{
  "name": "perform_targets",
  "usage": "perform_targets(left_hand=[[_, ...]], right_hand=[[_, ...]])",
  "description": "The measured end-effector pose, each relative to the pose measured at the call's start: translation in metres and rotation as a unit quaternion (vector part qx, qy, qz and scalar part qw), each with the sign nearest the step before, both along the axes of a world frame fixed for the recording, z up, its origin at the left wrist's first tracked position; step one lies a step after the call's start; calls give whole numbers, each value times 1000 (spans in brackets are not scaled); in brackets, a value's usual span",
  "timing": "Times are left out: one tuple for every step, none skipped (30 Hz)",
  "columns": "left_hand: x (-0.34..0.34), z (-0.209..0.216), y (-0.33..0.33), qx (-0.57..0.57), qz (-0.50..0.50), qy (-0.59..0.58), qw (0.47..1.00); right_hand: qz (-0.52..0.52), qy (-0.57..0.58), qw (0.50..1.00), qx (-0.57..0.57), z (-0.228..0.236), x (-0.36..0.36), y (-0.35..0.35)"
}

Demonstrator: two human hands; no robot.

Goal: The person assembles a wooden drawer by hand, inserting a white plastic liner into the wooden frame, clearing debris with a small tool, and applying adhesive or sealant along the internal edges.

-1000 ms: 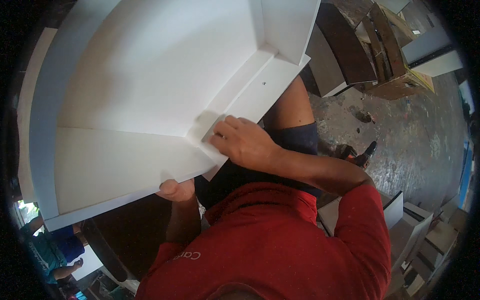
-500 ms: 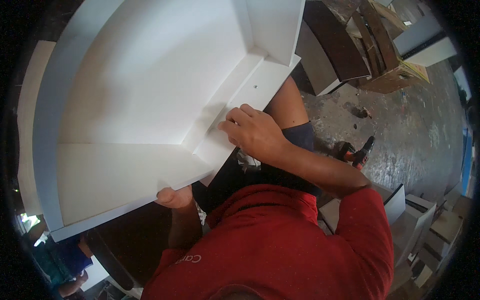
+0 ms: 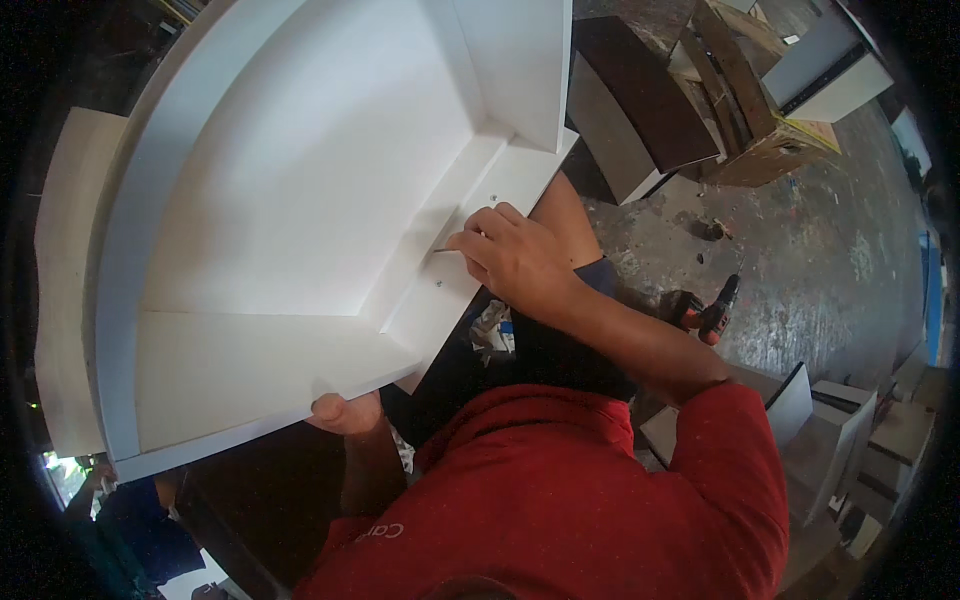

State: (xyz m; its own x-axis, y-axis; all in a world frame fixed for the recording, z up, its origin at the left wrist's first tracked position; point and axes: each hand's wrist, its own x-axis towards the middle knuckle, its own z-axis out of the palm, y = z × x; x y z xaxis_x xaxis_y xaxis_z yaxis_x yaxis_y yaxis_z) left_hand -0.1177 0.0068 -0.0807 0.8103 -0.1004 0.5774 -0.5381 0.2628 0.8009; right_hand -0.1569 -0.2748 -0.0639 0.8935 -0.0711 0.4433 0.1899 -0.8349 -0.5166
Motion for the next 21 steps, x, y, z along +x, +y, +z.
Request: perform_targets(left_hand=[[0, 0, -1, 0, 2, -6, 1000], [-3, 1, -2, 9, 11, -1, 1000], [-4, -1, -1, 12, 16, 2, 1000], [-5, -2, -1, 15, 21, 3, 1000], [-4, -5, 0, 24, 34, -11, 999], [-4, -7, 1, 28, 40, -19, 999], [-2, -6, -1, 30, 46, -26, 998], [-1, -4, -2, 30, 30, -27, 999], [-1, -2, -3, 28, 21, -29, 999], [0, 1, -5, 27, 13, -31, 999], [1, 4, -6, 29, 14, -28, 999], [0, 1, -3, 28, 14, -27, 999], [-1, -2, -2, 27, 12, -27, 999], [-5, -9, 4, 19, 3, 27, 999], [-7, -16, 9, 15, -2, 53, 999], [-9, -17, 12, 10, -7, 78, 997], [-8, -19, 13, 13, -13, 66, 998], [-8, -20, 15, 13, -16, 58, 998], [-8, -21, 17, 12, -19, 50, 998], [-8, -22, 19, -1, -24, 80, 997], [-9, -23, 21, -9, -27, 93, 995]], right_hand=[[0, -2, 1000, -2, 3, 2, -3], [-25, -1, 999, -42, 8, 4, -8], [-50, 0, 995, -81, 11, 6, -13], [-51, -1, 995, -83, 9, 9, -21], [-87, -24, 992, -93, 3, 14, -31], [-123, -47, 986, -103, -1, 17, -40], [-125, -48, 985, -106, -2, 19, -48], [-147, -51, 981, -115, -2, 20, -56], [-169, -54, 976, -124, -2, 20, -60], [-171, -57, 976, -126, -3, 21, -60], [-180, -58, 974, -123, -4, 20, -58], [-189, -60, 973, -119, -4, 20, -57], [-191, -62, 972, -122, -2, 17, -55], [-188, -67, 974, -108, 0, 15, -53], [-184, -72, 976, -94, 2, 14, -53], [-186, -73, 975, -96, 0, 16, -56], [-210, -72, 969, -107, -4, 17, -61], [-235, -71, 962, -118, -5, 19, -64], [-236, -74, 962, -120, -4, 20, -65], [-259, -48, 959, -107, -2, 21, -64], [-282, -23, 955, -93, -1, 22, -64]])
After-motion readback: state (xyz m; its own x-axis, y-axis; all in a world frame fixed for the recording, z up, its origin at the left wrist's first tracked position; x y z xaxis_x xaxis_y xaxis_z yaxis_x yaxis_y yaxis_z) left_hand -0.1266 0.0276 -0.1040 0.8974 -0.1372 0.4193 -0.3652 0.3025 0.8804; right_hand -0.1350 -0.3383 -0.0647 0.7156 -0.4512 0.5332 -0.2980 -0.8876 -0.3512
